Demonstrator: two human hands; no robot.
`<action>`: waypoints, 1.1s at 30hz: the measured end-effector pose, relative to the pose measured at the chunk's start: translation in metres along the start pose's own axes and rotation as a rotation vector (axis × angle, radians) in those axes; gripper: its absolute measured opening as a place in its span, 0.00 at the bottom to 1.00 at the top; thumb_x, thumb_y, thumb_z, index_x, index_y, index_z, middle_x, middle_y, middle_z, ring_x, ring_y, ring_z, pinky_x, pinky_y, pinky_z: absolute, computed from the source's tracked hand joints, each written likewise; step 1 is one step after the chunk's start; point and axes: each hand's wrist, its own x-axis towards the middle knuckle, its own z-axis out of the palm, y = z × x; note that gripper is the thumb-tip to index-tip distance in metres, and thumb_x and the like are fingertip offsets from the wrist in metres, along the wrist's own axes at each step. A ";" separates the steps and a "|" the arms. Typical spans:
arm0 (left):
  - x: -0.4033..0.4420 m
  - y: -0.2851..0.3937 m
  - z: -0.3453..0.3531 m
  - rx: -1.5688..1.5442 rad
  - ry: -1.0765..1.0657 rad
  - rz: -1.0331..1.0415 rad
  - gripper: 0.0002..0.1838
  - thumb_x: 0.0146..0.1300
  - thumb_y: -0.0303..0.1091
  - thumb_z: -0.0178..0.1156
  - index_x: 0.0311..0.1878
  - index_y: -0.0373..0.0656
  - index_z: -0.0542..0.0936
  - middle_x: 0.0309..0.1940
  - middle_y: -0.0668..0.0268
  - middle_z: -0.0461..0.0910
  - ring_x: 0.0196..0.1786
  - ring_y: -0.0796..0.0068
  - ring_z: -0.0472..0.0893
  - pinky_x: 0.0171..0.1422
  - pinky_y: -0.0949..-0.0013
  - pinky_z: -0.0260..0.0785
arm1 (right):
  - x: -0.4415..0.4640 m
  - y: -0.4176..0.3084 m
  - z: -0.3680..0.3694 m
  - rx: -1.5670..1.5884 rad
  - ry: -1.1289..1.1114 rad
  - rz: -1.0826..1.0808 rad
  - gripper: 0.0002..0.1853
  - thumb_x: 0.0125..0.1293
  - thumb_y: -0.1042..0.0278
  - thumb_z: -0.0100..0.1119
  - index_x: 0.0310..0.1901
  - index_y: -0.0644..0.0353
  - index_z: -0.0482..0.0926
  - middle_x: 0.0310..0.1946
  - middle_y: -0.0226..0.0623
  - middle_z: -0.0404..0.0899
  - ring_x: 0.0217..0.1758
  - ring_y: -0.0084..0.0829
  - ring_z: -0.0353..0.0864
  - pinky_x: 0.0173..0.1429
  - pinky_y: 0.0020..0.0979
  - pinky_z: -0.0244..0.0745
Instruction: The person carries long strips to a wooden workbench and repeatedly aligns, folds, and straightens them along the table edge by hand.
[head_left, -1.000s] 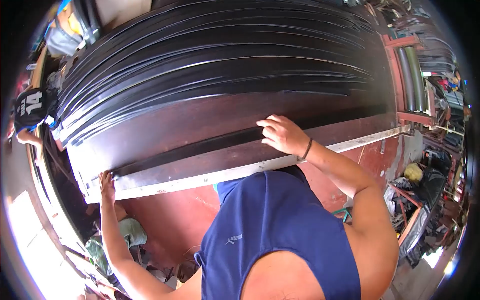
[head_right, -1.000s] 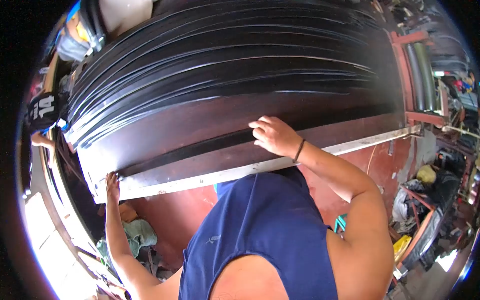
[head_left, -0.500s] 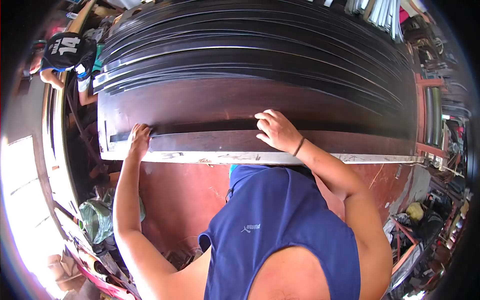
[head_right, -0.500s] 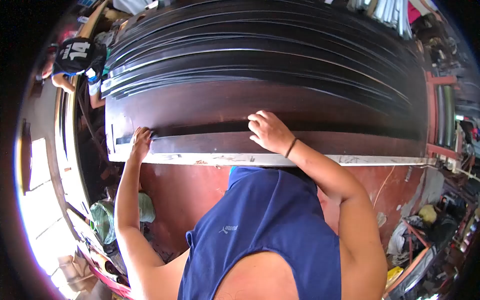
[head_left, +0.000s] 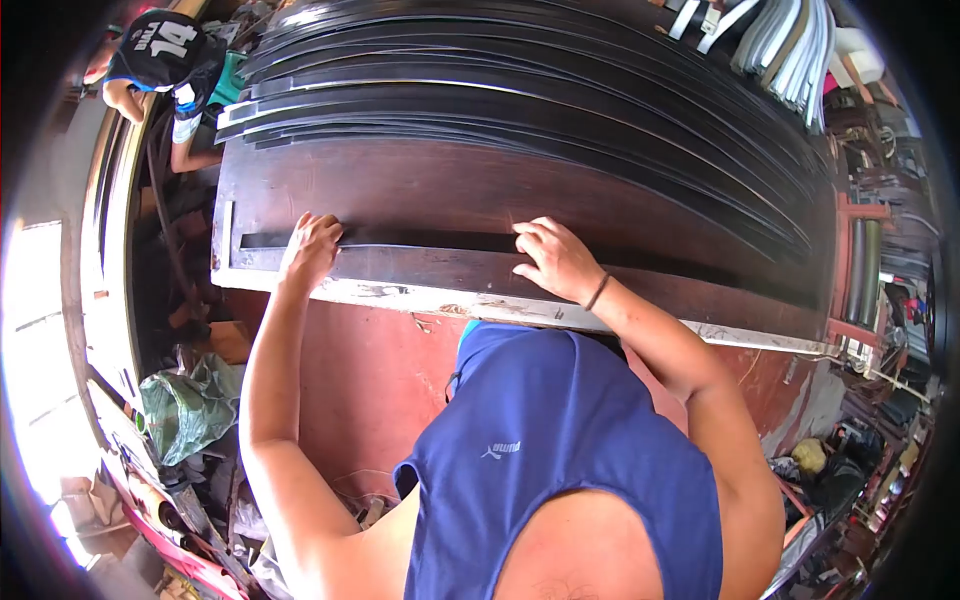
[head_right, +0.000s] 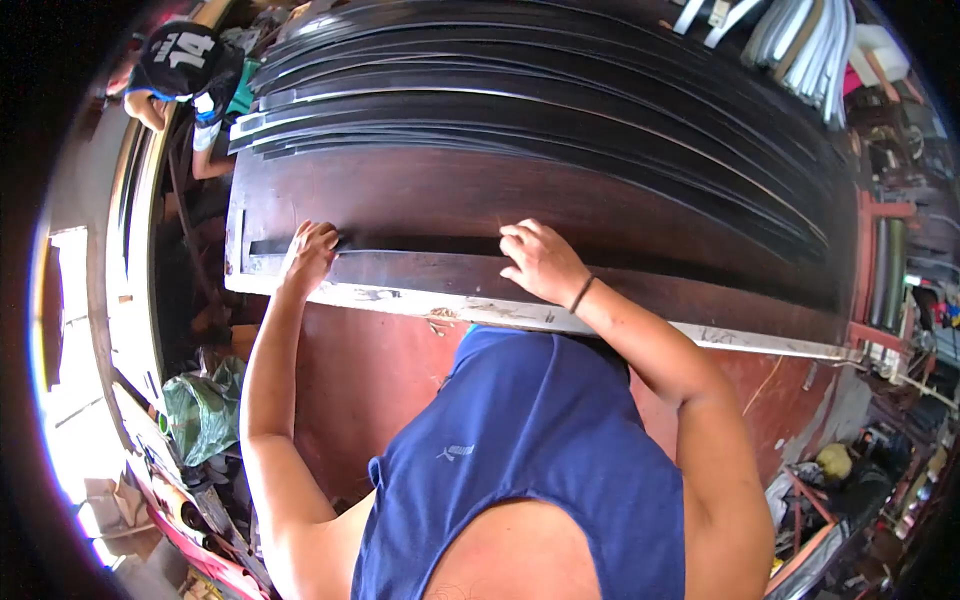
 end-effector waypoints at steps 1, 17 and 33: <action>0.000 -0.001 0.002 -0.013 0.018 0.004 0.11 0.56 0.27 0.68 0.43 0.44 0.82 0.46 0.64 0.80 0.57 0.61 0.79 0.75 0.50 0.62 | 0.012 -0.004 0.010 0.006 0.004 -0.020 0.18 0.53 0.63 0.75 0.42 0.60 0.80 0.57 0.41 0.80 0.61 0.42 0.76 0.64 0.42 0.75; -0.003 0.005 -0.001 -0.014 -0.035 -0.040 0.16 0.58 0.32 0.67 0.51 0.50 0.81 0.52 0.67 0.78 0.63 0.64 0.76 0.76 0.47 0.56 | 0.048 -0.022 0.033 0.084 0.060 -0.069 0.09 0.58 0.72 0.70 0.37 0.62 0.79 0.50 0.43 0.85 0.52 0.43 0.80 0.59 0.41 0.78; 0.029 0.075 0.014 -0.234 0.282 0.193 0.16 0.49 0.32 0.72 0.38 0.45 0.76 0.41 0.63 0.76 0.52 0.60 0.78 0.61 0.57 0.68 | 0.048 -0.025 0.034 0.103 0.094 -0.098 0.09 0.57 0.74 0.68 0.37 0.62 0.78 0.50 0.45 0.83 0.52 0.47 0.79 0.59 0.45 0.76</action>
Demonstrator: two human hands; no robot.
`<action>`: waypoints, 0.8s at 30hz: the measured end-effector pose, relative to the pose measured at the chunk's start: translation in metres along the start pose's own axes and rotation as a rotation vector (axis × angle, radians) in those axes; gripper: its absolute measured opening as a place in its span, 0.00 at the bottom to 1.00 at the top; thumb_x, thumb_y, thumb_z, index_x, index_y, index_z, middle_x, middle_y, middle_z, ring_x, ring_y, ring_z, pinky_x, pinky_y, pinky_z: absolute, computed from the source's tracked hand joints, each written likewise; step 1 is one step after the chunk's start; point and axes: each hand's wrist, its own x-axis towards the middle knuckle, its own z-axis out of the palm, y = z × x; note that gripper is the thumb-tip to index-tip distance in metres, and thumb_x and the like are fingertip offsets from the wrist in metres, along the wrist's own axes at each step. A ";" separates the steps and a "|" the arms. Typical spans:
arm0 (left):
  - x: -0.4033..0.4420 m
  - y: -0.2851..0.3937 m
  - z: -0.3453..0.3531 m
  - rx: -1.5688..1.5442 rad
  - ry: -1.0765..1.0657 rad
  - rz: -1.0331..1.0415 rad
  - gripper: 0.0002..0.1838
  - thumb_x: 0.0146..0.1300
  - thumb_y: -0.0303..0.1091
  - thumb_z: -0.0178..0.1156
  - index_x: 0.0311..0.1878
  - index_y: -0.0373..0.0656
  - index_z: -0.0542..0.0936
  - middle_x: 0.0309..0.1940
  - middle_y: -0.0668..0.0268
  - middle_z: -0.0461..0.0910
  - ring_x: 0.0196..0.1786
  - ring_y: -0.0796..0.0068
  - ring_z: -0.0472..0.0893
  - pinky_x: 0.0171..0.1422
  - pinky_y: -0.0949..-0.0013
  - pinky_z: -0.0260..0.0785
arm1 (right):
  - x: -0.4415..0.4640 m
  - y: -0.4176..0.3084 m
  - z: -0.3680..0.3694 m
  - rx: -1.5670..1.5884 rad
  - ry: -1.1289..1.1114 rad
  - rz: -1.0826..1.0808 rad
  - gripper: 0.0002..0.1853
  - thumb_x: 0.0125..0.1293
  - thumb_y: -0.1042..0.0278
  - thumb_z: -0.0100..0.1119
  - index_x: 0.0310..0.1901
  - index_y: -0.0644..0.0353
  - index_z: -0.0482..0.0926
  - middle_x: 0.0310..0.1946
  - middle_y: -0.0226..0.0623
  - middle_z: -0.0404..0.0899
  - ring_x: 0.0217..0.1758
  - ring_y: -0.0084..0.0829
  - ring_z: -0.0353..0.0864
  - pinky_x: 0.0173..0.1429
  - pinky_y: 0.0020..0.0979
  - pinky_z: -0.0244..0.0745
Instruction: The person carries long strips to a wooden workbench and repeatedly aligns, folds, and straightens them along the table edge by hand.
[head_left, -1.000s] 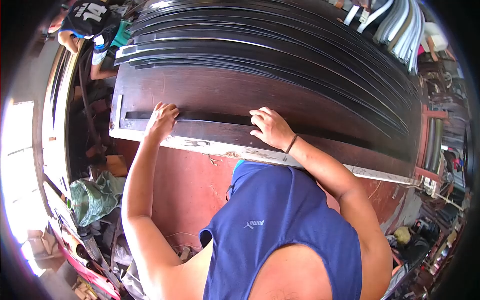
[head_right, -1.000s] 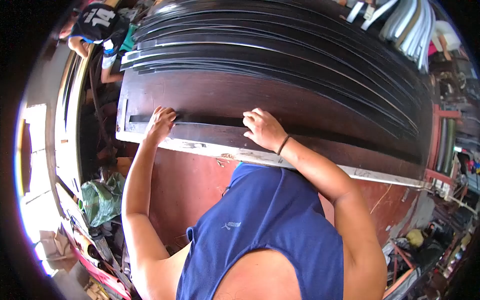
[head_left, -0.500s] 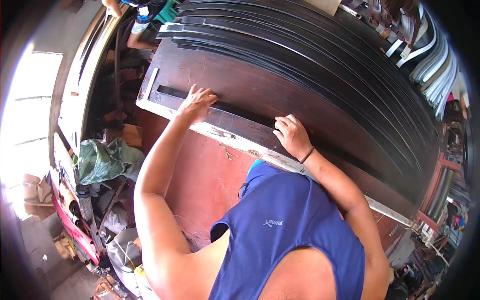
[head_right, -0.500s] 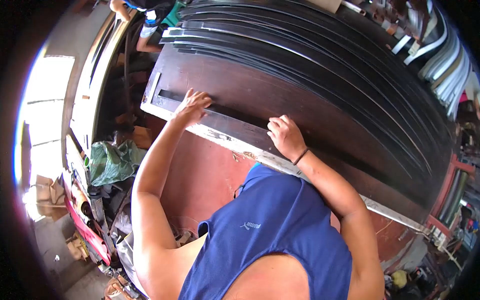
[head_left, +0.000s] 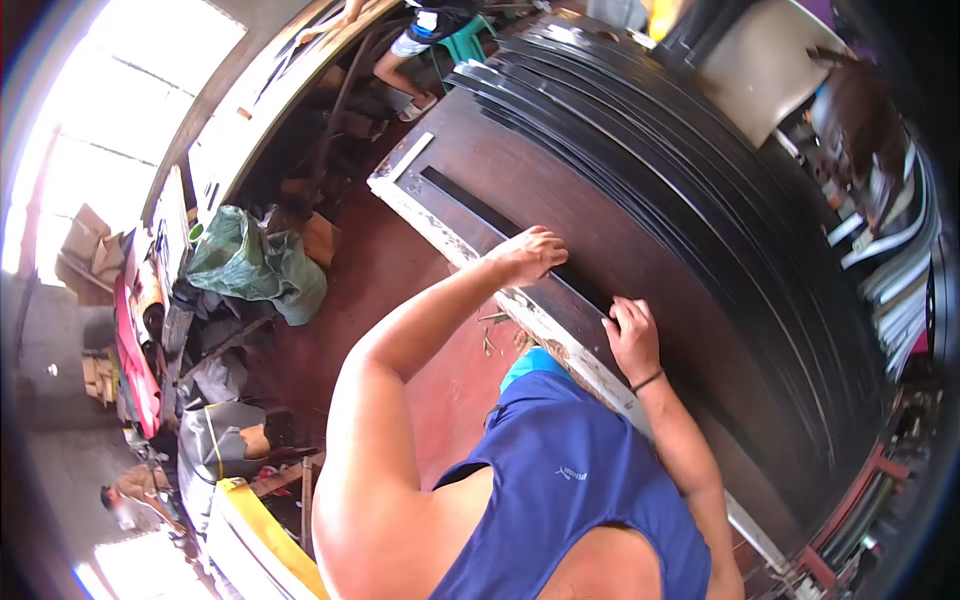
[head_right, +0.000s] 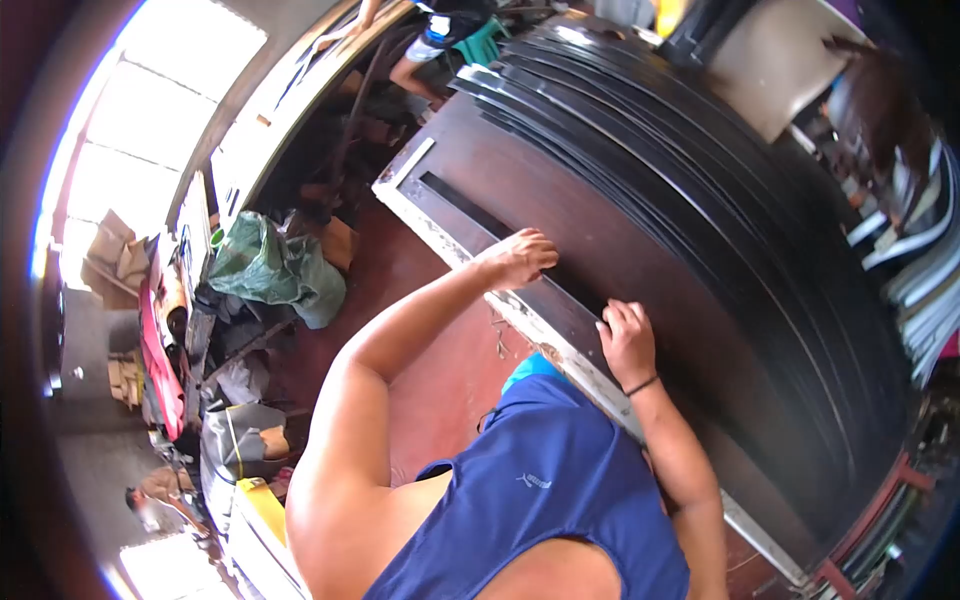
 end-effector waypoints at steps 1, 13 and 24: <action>-0.003 -0.004 -0.007 -0.007 -0.063 -0.049 0.18 0.48 0.32 0.73 0.41 0.46 0.77 0.43 0.63 0.76 0.55 0.60 0.77 0.64 0.56 0.66 | 0.001 -0.002 0.000 0.012 0.003 0.012 0.09 0.57 0.75 0.69 0.36 0.62 0.78 0.49 0.45 0.83 0.51 0.48 0.79 0.58 0.44 0.76; -0.084 -0.146 -0.039 0.040 0.019 -0.032 0.10 0.56 0.31 0.62 0.42 0.51 0.81 0.39 0.70 0.79 0.53 0.71 0.78 0.63 0.57 0.61 | 0.011 -0.028 0.006 -0.128 -0.066 0.177 0.13 0.54 0.79 0.72 0.34 0.62 0.73 0.50 0.51 0.84 0.53 0.53 0.80 0.59 0.47 0.75; -0.100 -0.159 -0.019 -0.132 0.235 -0.066 0.15 0.65 0.31 0.58 0.54 0.48 0.78 0.41 0.67 0.76 0.56 0.66 0.78 0.76 0.31 0.55 | 0.090 -0.082 0.050 -0.220 -0.149 0.236 0.19 0.49 0.75 0.78 0.34 0.60 0.72 0.58 0.52 0.80 0.59 0.53 0.78 0.64 0.47 0.74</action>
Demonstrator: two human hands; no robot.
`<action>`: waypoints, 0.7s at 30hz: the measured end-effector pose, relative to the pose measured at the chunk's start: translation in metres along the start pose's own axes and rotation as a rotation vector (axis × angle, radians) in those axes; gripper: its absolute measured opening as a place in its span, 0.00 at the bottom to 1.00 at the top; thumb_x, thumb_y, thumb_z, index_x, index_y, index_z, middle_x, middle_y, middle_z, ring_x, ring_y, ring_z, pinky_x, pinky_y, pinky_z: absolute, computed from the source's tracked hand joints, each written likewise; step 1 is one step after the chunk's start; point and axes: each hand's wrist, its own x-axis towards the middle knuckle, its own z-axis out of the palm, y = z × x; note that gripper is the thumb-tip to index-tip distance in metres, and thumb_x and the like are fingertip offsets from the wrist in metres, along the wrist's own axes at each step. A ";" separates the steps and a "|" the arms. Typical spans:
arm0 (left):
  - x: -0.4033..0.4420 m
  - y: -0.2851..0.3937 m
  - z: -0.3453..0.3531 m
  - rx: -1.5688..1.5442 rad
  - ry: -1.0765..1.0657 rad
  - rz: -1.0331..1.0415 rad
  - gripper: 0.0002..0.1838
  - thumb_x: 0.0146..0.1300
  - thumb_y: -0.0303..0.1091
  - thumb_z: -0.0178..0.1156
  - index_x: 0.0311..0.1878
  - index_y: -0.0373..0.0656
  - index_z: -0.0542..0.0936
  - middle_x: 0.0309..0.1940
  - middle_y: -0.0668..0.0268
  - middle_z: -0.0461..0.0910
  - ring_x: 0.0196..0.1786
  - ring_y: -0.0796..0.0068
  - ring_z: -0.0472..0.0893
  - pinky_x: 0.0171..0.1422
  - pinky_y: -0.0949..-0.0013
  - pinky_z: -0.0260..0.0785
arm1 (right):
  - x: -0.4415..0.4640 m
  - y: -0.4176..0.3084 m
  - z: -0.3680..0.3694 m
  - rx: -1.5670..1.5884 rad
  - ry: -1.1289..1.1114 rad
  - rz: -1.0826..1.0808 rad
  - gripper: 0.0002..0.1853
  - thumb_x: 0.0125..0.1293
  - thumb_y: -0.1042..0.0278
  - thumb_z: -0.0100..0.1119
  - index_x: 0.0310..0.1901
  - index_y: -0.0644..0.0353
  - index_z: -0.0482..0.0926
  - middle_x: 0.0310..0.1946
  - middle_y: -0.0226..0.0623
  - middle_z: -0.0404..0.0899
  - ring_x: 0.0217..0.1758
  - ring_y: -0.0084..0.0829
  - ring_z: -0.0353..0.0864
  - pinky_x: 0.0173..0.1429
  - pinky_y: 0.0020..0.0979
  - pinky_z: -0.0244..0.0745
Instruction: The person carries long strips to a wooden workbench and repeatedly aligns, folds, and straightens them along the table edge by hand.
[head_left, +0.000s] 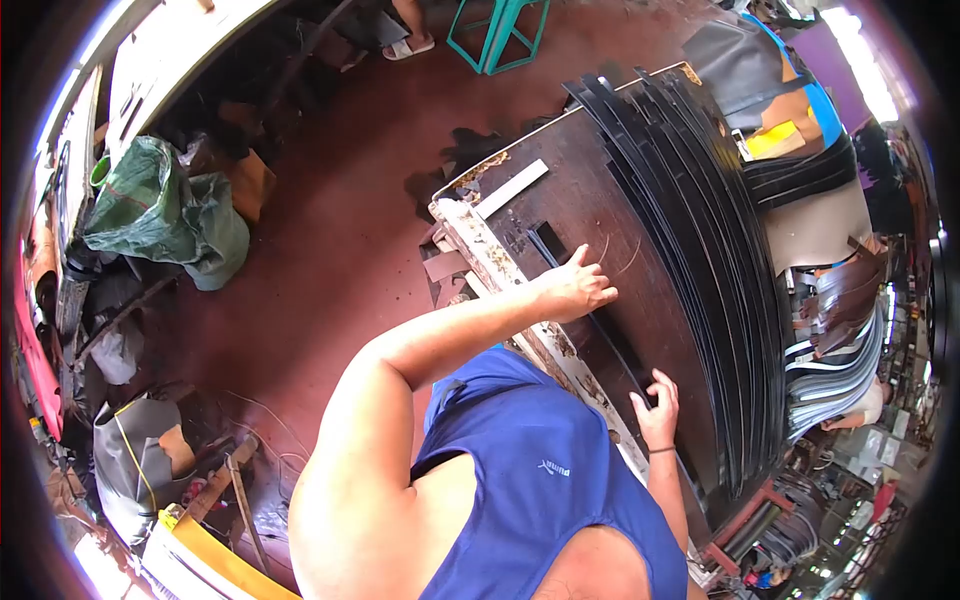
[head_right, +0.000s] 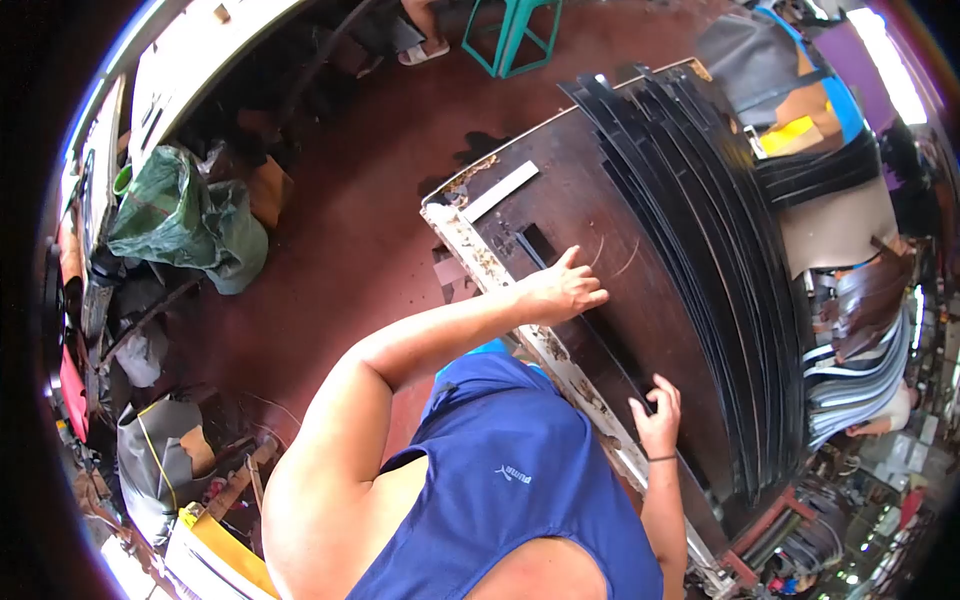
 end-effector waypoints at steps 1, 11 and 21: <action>0.001 0.000 -0.003 0.004 -0.040 0.002 0.15 0.65 0.32 0.58 0.55 0.48 0.78 0.41 0.67 0.77 0.56 0.66 0.78 0.76 0.31 0.55 | 0.023 -0.020 0.008 0.033 0.002 -0.031 0.19 0.50 0.74 0.79 0.34 0.60 0.72 0.59 0.52 0.80 0.61 0.53 0.78 0.64 0.46 0.74; -0.038 0.002 -0.005 0.142 0.292 0.054 0.17 0.55 0.39 0.64 0.48 0.44 0.81 0.48 0.60 0.79 0.63 0.60 0.75 0.76 0.32 0.56 | 0.227 -0.179 0.078 0.442 -0.070 0.015 0.24 0.57 0.70 0.76 0.54 0.68 0.80 0.42 0.46 0.84 0.46 0.42 0.84 0.54 0.41 0.79; -0.135 -0.031 -0.028 -0.153 0.699 -0.596 0.15 0.53 0.29 0.69 0.46 0.45 0.80 0.47 0.65 0.79 0.52 0.61 0.77 0.58 0.53 0.63 | 0.243 -0.195 0.124 0.042 -0.099 -0.187 0.15 0.54 0.73 0.73 0.36 0.62 0.74 0.36 0.44 0.77 0.42 0.49 0.78 0.49 0.46 0.74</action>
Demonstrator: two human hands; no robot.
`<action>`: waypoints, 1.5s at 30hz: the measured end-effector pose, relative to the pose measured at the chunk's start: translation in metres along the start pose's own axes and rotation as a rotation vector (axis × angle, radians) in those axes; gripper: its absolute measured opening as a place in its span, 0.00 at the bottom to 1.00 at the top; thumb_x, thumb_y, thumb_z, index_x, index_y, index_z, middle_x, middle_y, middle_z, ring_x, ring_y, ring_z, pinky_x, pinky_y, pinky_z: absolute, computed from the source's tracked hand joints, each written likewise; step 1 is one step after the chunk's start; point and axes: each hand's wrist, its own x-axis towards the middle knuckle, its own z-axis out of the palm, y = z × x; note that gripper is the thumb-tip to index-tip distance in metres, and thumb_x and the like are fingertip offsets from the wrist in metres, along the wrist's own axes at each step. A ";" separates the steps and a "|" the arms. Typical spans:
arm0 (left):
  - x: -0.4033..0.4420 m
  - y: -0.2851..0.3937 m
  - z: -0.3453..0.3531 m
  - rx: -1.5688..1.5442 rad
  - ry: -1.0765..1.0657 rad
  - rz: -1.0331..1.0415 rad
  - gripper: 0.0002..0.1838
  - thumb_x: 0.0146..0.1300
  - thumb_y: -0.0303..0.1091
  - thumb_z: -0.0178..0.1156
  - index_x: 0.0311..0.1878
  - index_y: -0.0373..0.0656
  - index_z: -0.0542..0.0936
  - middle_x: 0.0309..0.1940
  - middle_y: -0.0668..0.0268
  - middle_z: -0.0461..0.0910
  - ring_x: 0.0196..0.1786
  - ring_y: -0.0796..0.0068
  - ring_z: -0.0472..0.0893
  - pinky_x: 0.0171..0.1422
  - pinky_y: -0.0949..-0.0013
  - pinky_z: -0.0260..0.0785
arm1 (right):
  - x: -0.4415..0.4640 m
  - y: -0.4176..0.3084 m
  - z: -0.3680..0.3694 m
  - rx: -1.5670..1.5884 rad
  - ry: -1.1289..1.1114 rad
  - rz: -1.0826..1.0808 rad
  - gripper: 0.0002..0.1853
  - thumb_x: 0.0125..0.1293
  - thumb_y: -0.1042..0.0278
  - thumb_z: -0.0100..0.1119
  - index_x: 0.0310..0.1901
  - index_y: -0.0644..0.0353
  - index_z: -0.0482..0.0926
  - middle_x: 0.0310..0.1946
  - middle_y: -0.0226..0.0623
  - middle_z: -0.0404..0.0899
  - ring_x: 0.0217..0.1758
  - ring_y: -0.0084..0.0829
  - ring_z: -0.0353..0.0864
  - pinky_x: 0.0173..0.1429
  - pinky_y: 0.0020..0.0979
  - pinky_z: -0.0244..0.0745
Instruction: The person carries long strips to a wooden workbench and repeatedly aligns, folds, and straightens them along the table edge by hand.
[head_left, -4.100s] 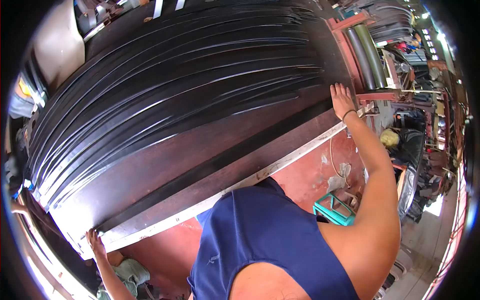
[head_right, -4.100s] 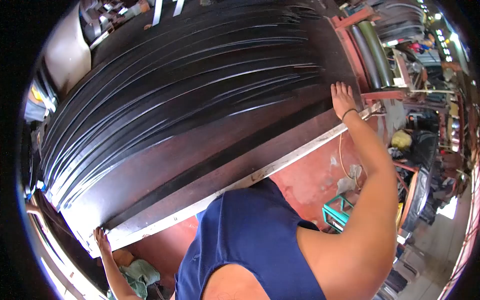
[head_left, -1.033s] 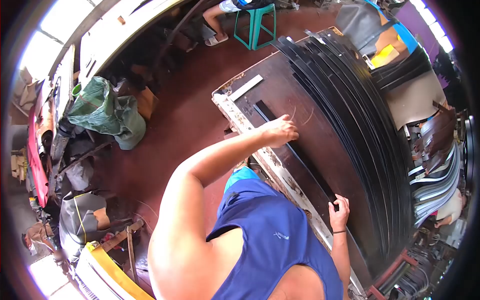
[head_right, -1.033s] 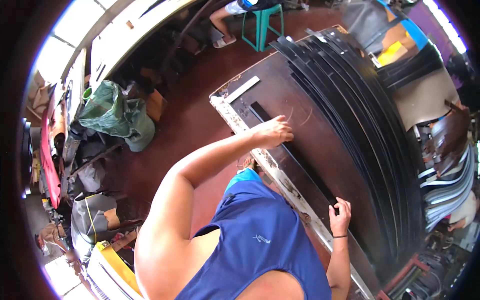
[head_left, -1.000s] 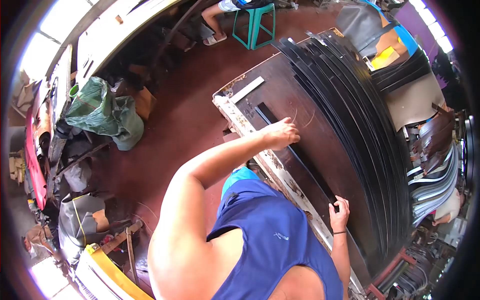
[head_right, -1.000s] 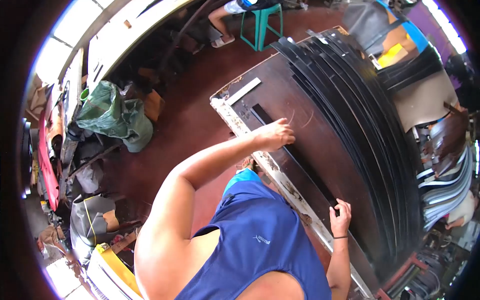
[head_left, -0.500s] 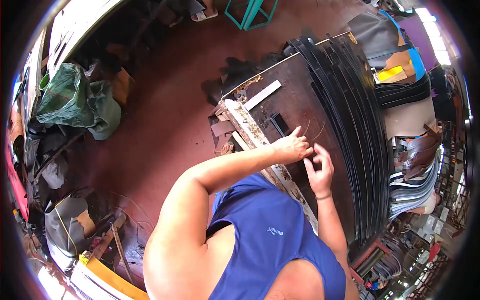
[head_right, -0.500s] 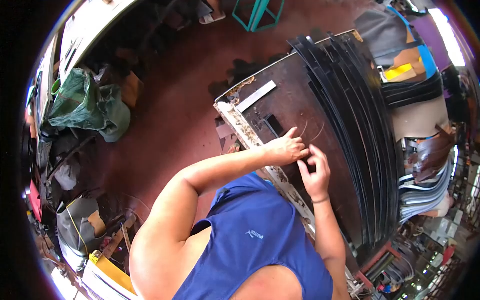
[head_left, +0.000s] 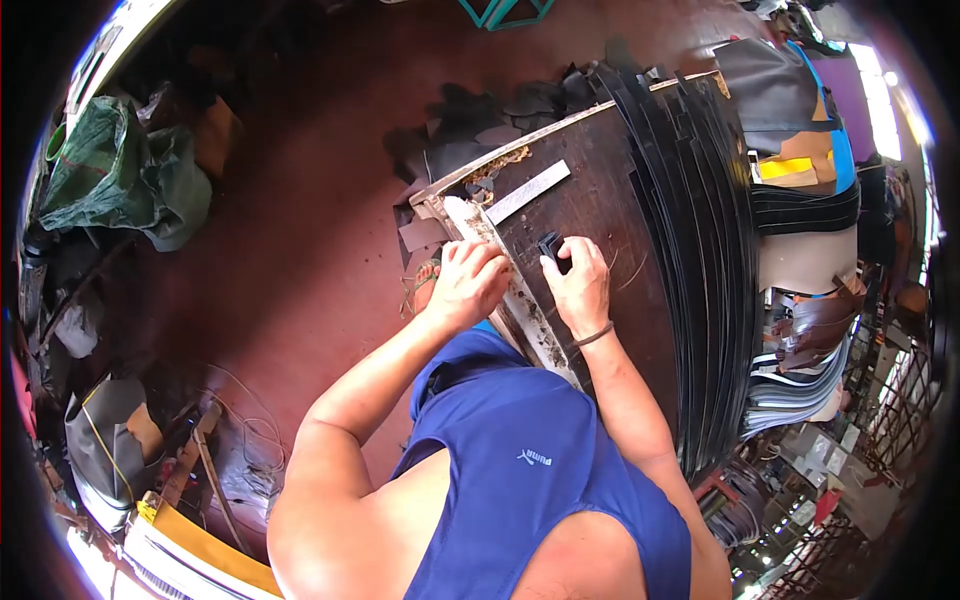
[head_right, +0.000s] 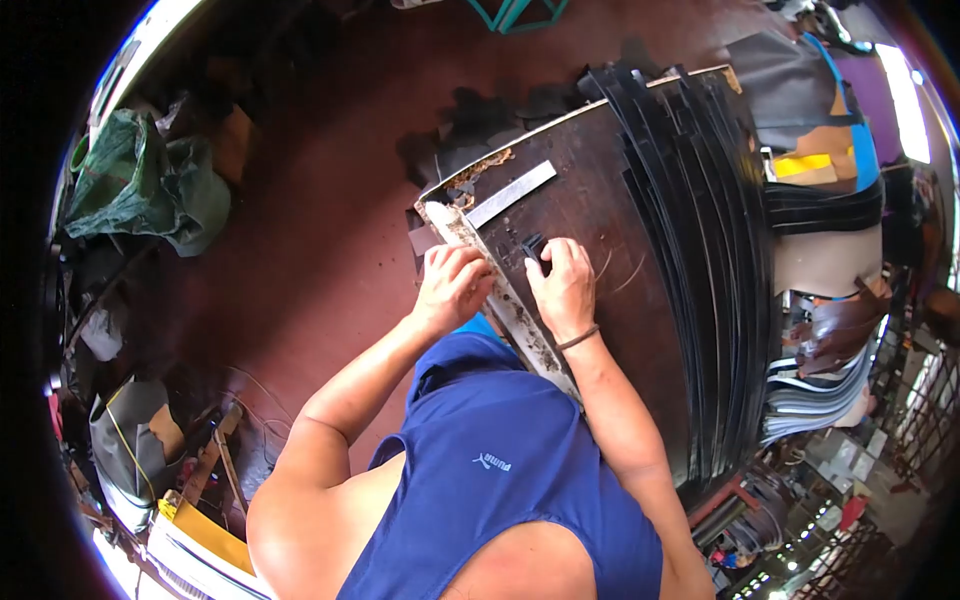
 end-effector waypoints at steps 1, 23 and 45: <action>-0.002 -0.002 0.004 0.038 0.016 0.009 0.16 0.51 0.29 0.70 0.45 0.47 0.80 0.47 0.67 0.79 0.52 0.63 0.77 0.58 0.54 0.62 | 0.001 0.001 0.000 0.014 0.006 -0.003 0.15 0.54 0.74 0.73 0.36 0.62 0.74 0.35 0.44 0.77 0.42 0.49 0.78 0.49 0.46 0.74; -0.002 -0.011 0.021 0.074 0.130 0.038 0.17 0.47 0.30 0.72 0.43 0.51 0.81 0.46 0.73 0.80 0.52 0.69 0.78 0.54 0.58 0.61 | -0.010 0.009 0.003 0.056 0.075 -0.044 0.14 0.52 0.76 0.74 0.33 0.62 0.73 0.37 0.45 0.80 0.43 0.49 0.79 0.50 0.45 0.75; 0.001 -0.010 0.022 0.069 0.145 0.031 0.18 0.46 0.29 0.72 0.42 0.51 0.81 0.45 0.73 0.81 0.51 0.68 0.79 0.53 0.59 0.62 | -0.014 0.009 0.002 0.049 0.114 -0.079 0.13 0.54 0.75 0.76 0.34 0.63 0.77 0.43 0.48 0.86 0.46 0.49 0.84 0.52 0.43 0.79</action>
